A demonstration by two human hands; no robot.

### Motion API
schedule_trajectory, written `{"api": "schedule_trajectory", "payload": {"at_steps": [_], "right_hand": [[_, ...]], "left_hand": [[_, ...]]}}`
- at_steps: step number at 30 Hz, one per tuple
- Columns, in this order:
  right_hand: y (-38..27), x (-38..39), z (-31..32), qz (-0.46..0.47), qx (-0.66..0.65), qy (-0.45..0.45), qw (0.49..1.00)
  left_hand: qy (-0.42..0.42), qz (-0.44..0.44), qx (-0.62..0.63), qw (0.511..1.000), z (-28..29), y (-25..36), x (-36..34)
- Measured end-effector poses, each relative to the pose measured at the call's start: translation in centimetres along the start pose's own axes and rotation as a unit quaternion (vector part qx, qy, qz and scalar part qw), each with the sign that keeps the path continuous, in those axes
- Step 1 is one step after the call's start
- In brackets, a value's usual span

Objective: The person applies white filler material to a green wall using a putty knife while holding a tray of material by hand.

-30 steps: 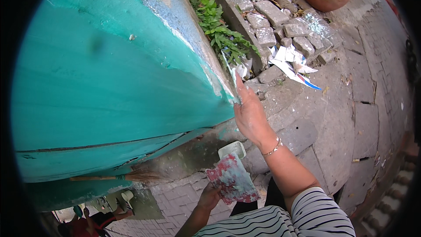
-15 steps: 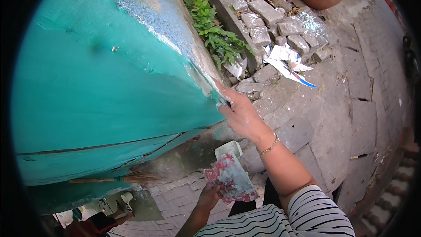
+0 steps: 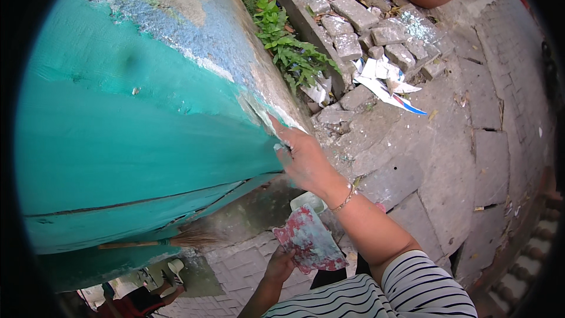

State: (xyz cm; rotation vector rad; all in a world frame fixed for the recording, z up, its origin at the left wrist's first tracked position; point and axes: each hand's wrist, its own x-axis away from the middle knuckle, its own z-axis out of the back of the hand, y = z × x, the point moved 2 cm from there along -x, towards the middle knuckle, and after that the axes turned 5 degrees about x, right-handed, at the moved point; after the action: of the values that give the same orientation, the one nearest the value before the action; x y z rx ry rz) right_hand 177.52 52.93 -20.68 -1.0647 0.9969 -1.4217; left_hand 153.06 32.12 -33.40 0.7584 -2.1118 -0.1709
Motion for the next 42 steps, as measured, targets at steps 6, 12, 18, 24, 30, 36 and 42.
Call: {"api": "schedule_trajectory", "payload": {"at_steps": [6,12,18,24,30,36,42], "right_hand": [[8.8,-1.2,0.8,-0.039,0.054,-0.029,0.997],[-0.3,-2.0,1.8,0.098,0.069,-0.010,0.993],[6.6,-0.6,1.1,-0.086,0.051,-0.102,0.990],[0.3,0.1,1.1,-0.028,-0.024,-0.042,0.998],[-12.1,2.3,4.5,0.105,-0.155,-0.051,0.981],[-17.7,4.2,5.8,0.174,-0.187,-0.015,0.967],[-14.6,5.3,-0.6,0.193,0.071,0.069,0.976]], "left_hand": [[0.012,0.029,0.006,0.999,0.4,0.0,0.1],[0.005,0.017,0.000,1.000,-0.9,0.4,-0.8],[0.005,0.023,0.006,1.000,-0.8,0.7,-1.1],[-0.007,0.008,0.012,1.000,-1.0,0.8,-1.0],[-0.008,-0.007,-0.010,1.000,-1.5,2.2,0.3],[-0.008,-0.043,-0.021,0.999,-3.0,4.2,2.4],[0.001,-0.039,-0.025,0.999,-1.8,4.3,4.1]]}}
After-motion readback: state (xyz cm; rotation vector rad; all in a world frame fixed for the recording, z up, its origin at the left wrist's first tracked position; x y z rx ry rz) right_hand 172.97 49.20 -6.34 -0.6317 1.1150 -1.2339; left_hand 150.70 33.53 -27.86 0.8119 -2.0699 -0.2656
